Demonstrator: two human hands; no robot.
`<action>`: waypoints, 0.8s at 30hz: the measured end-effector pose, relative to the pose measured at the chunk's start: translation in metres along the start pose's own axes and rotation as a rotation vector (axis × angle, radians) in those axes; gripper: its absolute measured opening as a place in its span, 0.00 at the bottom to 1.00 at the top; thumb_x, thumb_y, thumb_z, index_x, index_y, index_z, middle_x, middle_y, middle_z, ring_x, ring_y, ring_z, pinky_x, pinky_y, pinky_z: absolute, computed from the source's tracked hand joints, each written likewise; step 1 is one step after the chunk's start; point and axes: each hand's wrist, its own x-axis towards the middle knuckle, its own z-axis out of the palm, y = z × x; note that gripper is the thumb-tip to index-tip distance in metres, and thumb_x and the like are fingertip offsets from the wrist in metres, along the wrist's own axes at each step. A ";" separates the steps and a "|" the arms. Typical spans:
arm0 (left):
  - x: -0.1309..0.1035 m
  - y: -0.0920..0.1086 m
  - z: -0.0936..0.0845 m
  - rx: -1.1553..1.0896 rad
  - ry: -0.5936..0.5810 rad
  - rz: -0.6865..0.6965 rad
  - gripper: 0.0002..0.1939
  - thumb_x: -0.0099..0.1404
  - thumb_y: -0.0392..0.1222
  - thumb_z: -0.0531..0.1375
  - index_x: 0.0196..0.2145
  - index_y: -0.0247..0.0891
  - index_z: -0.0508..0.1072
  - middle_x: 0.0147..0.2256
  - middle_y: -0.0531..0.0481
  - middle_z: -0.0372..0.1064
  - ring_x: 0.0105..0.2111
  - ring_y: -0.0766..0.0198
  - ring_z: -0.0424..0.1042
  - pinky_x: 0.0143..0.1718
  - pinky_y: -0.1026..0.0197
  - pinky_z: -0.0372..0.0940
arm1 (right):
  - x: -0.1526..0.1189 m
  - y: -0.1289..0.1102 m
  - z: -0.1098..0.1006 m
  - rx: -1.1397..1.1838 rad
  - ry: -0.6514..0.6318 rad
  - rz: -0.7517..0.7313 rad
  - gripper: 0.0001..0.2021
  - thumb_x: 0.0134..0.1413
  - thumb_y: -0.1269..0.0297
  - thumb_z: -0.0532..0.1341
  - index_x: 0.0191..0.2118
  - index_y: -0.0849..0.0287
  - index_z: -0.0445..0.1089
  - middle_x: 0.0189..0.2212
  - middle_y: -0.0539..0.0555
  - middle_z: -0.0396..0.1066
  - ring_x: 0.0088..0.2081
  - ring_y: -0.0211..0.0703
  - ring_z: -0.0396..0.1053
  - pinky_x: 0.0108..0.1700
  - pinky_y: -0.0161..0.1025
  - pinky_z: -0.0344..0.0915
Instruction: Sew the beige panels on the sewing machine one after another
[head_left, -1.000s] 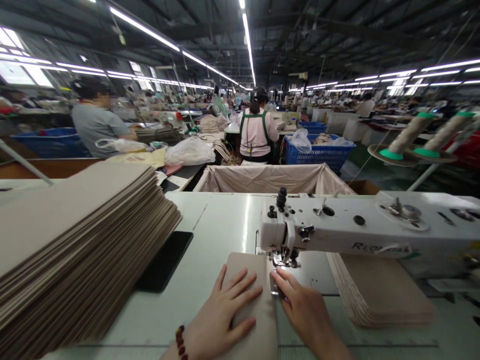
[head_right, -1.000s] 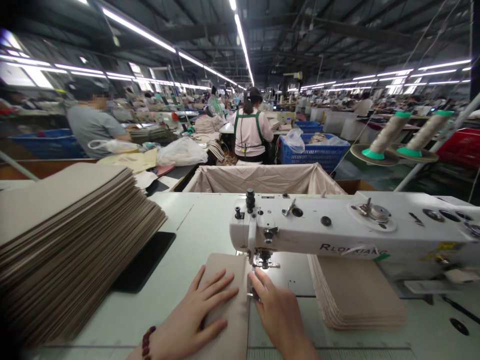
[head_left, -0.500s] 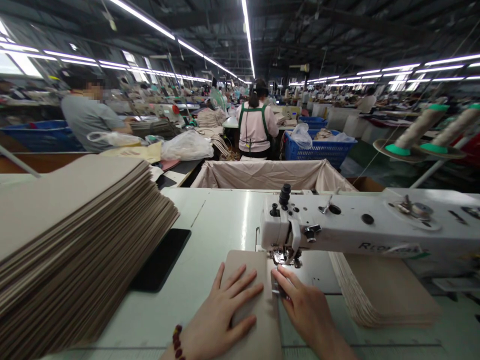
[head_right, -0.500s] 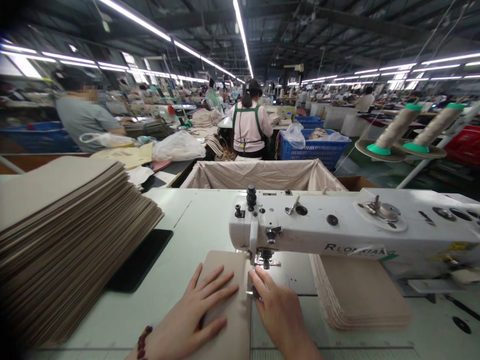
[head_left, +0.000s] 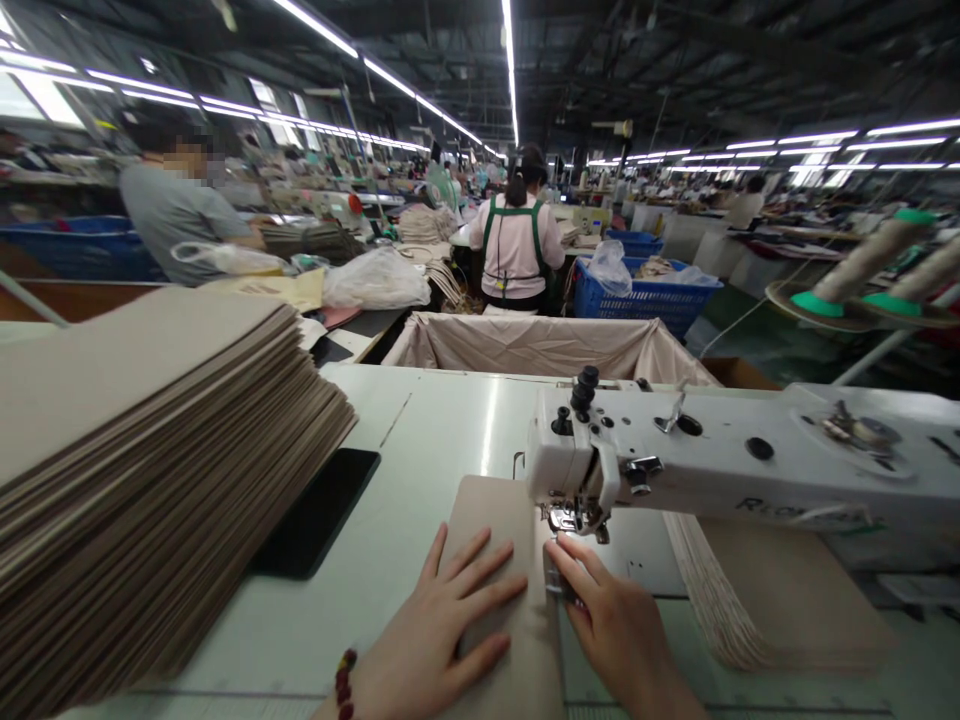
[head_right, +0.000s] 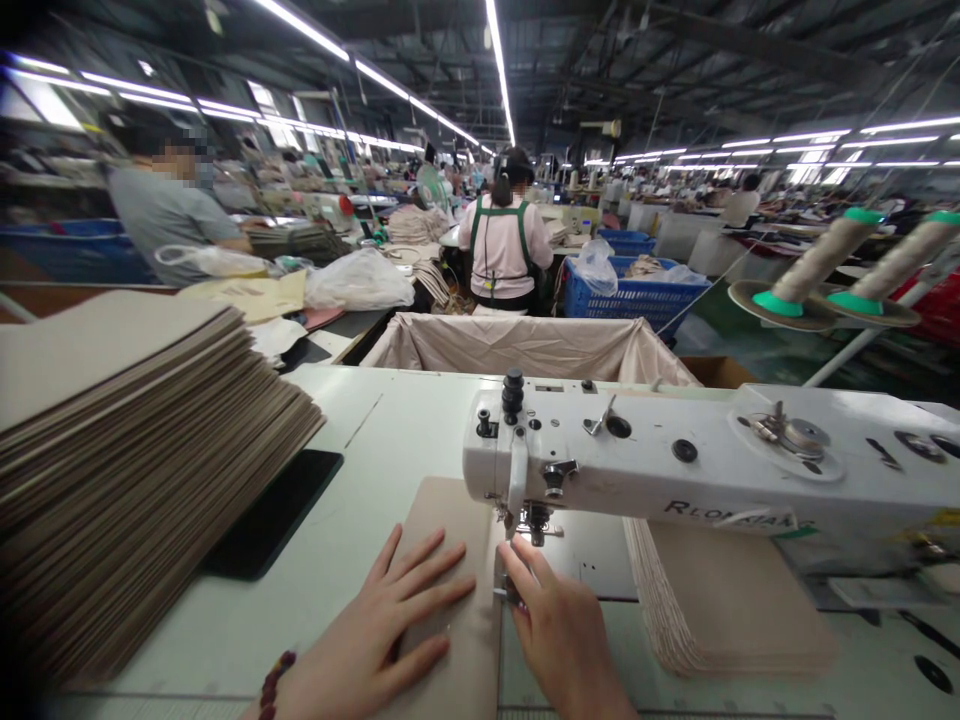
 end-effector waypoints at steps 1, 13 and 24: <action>0.000 0.000 0.000 0.002 -0.003 -0.003 0.30 0.69 0.46 0.57 0.65 0.55 0.53 0.66 0.52 0.49 0.66 0.47 0.44 0.63 0.33 0.27 | 0.000 0.000 0.000 0.000 0.000 -0.003 0.36 0.51 0.81 0.50 0.65 0.45 0.51 0.64 0.48 0.56 0.54 0.43 0.66 0.51 0.43 0.68; 0.001 0.000 0.000 0.013 -0.036 -0.012 0.29 0.70 0.46 0.55 0.65 0.56 0.52 0.66 0.54 0.46 0.66 0.48 0.43 0.63 0.33 0.27 | 0.001 0.001 -0.001 -0.013 -0.008 -0.012 0.35 0.52 0.80 0.51 0.65 0.46 0.53 0.63 0.49 0.57 0.53 0.44 0.68 0.50 0.43 0.69; 0.001 -0.001 0.001 0.026 -0.036 -0.010 0.28 0.71 0.46 0.55 0.65 0.56 0.53 0.66 0.55 0.46 0.66 0.49 0.43 0.64 0.34 0.26 | 0.000 0.003 0.001 -0.023 0.005 -0.012 0.37 0.50 0.80 0.52 0.65 0.45 0.53 0.63 0.48 0.57 0.53 0.44 0.68 0.49 0.41 0.69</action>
